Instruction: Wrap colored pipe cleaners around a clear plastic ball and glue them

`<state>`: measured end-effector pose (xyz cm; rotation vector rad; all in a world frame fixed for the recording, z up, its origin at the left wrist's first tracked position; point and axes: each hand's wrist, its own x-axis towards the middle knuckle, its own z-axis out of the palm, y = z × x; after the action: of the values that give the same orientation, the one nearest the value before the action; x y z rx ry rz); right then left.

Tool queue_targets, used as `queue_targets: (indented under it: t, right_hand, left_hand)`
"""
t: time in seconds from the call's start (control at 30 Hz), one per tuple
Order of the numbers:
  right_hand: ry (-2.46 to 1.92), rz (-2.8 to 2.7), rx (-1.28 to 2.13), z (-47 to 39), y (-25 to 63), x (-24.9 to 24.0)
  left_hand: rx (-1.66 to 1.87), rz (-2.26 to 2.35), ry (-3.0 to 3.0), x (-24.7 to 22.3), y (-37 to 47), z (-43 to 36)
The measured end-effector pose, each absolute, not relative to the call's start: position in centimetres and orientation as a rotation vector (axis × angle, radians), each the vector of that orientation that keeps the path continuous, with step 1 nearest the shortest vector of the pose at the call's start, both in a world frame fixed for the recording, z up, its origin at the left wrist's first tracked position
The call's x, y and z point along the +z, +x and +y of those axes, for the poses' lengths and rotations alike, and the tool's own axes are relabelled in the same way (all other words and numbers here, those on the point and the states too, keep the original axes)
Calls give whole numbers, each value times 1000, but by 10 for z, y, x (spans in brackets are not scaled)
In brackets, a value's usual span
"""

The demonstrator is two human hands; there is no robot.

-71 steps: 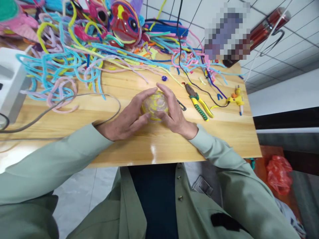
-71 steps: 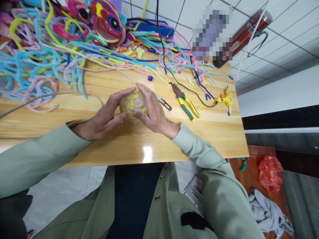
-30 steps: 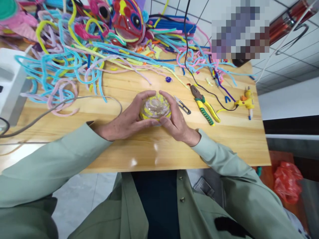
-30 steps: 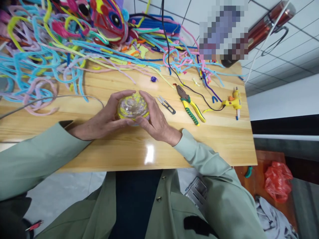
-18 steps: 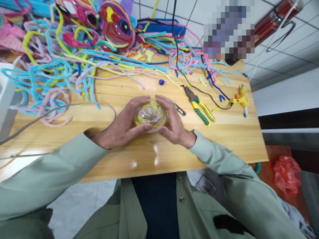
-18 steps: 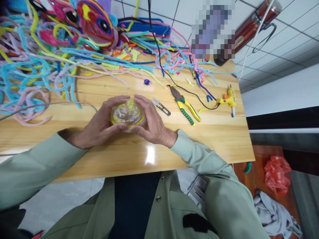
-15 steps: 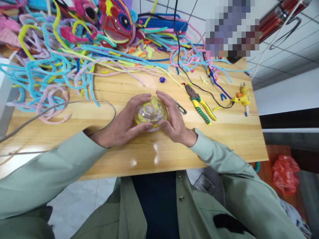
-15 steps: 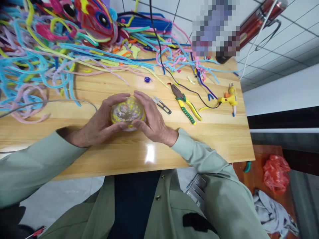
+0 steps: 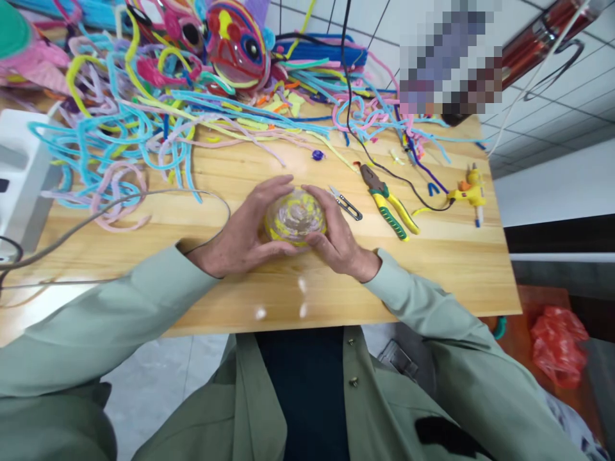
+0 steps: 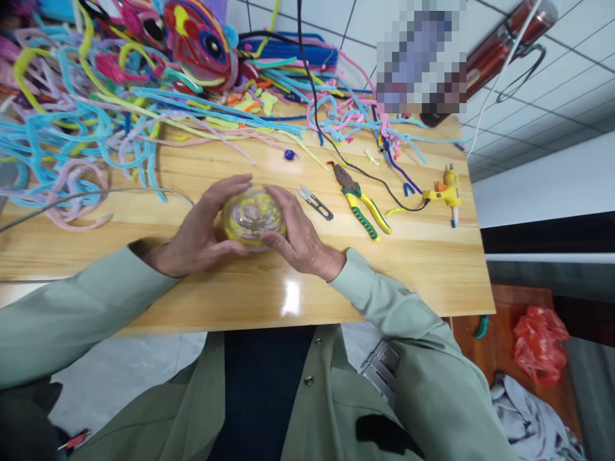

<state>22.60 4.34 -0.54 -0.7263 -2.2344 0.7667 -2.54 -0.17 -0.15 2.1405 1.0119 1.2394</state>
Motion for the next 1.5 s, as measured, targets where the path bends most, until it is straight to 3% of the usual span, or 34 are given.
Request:
queue_targets:
  t: [0.27,0.57,0.8,1.5]
  right_hand:
    - [-661,-2184,762,53,225,-1]
    - [-629,-2278,703,49,221,-7]
    - [-623,-2365,827,50,223,1]
    - [-691,-2201,599,48,227,-6]
  left_hand:
    - [1087,1059,2127,4,-33,-3]
    - [1168,1106,2288,9,-26,-14]
    - [1052,1060,2323,-1,-27,-12]
    - [1242,1306,2261,5,-30,-13]
